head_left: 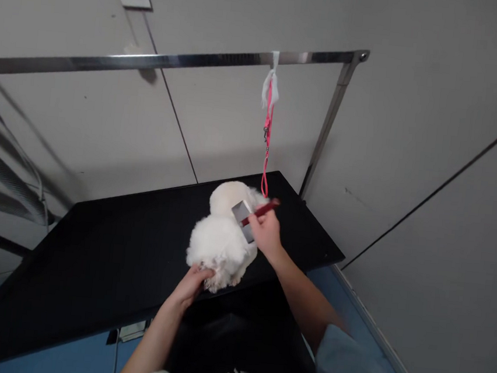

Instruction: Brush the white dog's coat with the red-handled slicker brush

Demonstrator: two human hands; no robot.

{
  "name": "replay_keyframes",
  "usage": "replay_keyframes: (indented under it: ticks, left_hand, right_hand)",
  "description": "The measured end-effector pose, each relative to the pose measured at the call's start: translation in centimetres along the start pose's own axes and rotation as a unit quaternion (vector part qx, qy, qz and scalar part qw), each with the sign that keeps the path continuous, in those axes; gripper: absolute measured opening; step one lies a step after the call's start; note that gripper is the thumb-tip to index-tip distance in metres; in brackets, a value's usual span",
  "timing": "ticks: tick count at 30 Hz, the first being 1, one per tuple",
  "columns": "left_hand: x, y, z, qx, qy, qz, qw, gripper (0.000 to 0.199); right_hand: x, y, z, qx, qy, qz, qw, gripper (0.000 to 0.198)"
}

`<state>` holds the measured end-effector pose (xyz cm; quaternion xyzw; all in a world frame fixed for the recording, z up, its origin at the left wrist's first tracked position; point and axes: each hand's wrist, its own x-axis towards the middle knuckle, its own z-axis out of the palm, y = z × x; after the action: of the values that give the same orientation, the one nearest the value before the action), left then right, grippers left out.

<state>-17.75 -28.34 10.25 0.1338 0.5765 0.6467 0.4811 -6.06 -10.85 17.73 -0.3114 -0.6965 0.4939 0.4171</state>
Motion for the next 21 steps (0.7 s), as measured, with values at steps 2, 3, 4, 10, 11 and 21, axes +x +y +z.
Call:
replay_keyframes:
  ticks: [2,3,4,10,11,21]
  left_hand:
    - [0.2,0.5,-0.4,0.008,0.009,-0.024,1.000,0.035]
    - [0.3,0.7,-0.7,0.010,0.011,-0.030,0.999,0.034]
    - [0.4,0.9,-0.9,0.010,0.014,-0.034,0.999,0.035]
    - [0.9,1.4,-1.7,-0.016,0.027,-0.048,0.998,0.039]
    - [1.0,1.4,-1.8,-0.019,0.030,-0.051,0.998,0.037]
    - [2.4,1.8,-3.5,-0.090,0.040,-0.084,0.992,0.029]
  right_hand:
    - [-0.4,1.9,0.4,0.082,0.005,0.010,0.997,0.026]
    - [-0.8,2.8,0.7,0.121,-0.027,0.024,0.992,0.026]
    - [-1.2,3.6,1.0,0.153,-0.053,0.044,0.986,0.026]
    - [-2.3,6.4,2.6,0.268,0.018,0.075,0.960,0.029]
    - [-2.1,6.6,2.7,0.277,-0.018,0.085,0.957,0.030]
    - [-0.8,8.1,2.4,0.306,-0.053,0.115,0.944,0.032]
